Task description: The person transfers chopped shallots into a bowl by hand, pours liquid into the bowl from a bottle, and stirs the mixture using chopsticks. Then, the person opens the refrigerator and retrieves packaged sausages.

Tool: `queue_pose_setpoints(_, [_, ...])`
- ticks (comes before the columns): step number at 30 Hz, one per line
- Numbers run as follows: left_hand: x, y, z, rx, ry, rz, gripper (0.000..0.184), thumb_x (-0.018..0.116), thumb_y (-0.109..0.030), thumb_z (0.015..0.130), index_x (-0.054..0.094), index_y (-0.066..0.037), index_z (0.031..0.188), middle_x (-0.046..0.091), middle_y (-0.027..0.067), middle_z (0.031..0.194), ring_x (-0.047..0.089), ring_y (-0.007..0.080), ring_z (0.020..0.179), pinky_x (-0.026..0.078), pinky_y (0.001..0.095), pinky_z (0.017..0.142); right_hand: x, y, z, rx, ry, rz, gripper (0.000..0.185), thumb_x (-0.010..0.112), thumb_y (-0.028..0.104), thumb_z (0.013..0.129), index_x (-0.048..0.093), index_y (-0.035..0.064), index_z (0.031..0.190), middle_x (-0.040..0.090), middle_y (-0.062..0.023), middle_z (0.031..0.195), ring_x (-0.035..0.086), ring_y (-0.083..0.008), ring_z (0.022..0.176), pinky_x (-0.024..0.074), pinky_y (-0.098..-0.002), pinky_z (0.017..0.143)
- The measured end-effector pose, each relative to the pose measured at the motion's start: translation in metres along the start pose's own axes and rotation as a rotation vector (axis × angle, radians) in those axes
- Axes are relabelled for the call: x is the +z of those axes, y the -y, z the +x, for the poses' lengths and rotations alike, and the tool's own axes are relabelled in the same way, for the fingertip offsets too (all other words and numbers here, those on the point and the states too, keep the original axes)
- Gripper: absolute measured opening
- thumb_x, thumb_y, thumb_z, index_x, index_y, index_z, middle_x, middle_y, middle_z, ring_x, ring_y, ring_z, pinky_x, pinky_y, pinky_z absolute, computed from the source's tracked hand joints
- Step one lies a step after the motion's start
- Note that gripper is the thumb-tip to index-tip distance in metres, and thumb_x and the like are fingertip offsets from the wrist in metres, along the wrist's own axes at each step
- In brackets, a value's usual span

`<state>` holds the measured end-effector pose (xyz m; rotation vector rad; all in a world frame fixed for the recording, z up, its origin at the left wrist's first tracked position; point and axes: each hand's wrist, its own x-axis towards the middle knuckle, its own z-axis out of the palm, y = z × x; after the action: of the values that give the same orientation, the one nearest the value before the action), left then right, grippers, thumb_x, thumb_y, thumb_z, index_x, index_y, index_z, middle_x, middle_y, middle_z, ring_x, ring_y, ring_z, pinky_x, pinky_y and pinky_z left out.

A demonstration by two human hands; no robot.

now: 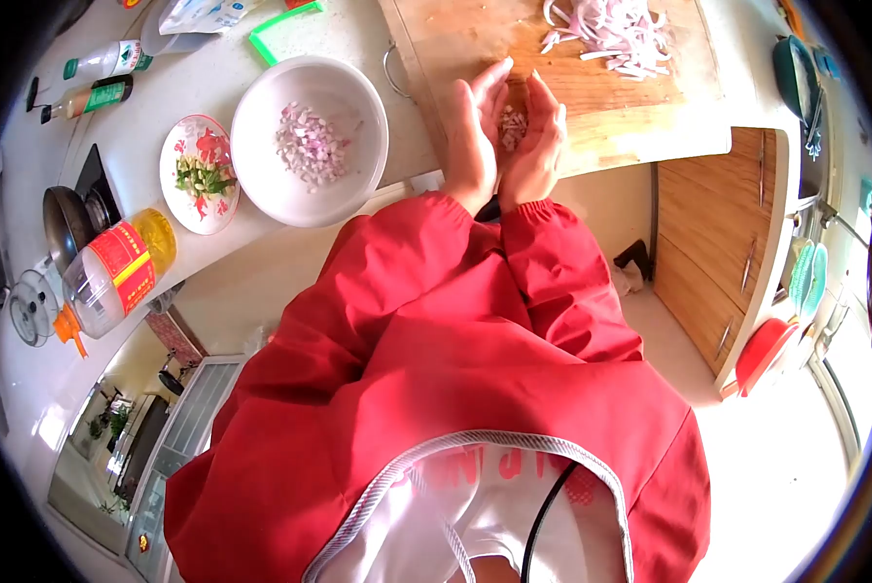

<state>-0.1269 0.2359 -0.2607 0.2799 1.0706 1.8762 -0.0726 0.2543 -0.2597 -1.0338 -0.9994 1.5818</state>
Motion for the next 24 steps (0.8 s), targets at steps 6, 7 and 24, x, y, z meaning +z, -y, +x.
queue_pose_setpoints(6, [-0.001,-0.013,0.002,-0.180,-0.005,-0.290,0.079,0.025,-0.061,0.100,0.042,0.004,0.141,0.045,0.0163,0.144,0.039,0.0242,0.135,0.025,0.0370,0.116,0.018,-0.002,0.004,0.121,-0.062,0.229,0.057,0.029,0.040,0.104,0.050,-0.0045,0.134,0.051,-0.0167,0.138,0.047,-0.0252,0.128,0.0338,-0.0370,0.111])
queue_pose_setpoints(7, [-0.001,-0.015,0.002,-0.207,-0.008,-0.324,0.078,0.026,-0.061,0.100,0.042,0.003,0.141,0.045,0.0160,0.143,0.040,0.0238,0.134,0.025,0.0369,0.116,0.020,0.003,0.004,0.158,-0.083,0.278,0.058,0.029,0.041,0.104,0.050,-0.0046,0.133,0.051,-0.0171,0.139,0.048,-0.0256,0.128,0.0341,-0.0373,0.111])
queue_pose_setpoints(24, [0.014,-0.148,-0.035,0.019,0.005,-0.323,0.077,0.024,-0.058,0.100,0.041,0.004,0.143,0.041,0.0169,0.150,0.038,0.0255,0.137,0.025,0.0387,0.116,0.101,0.082,-0.036,0.224,0.163,0.600,0.063,0.036,0.045,0.099,0.056,-0.0074,0.127,0.058,-0.0180,0.132,0.052,-0.0259,0.125,0.0366,-0.0371,0.109])
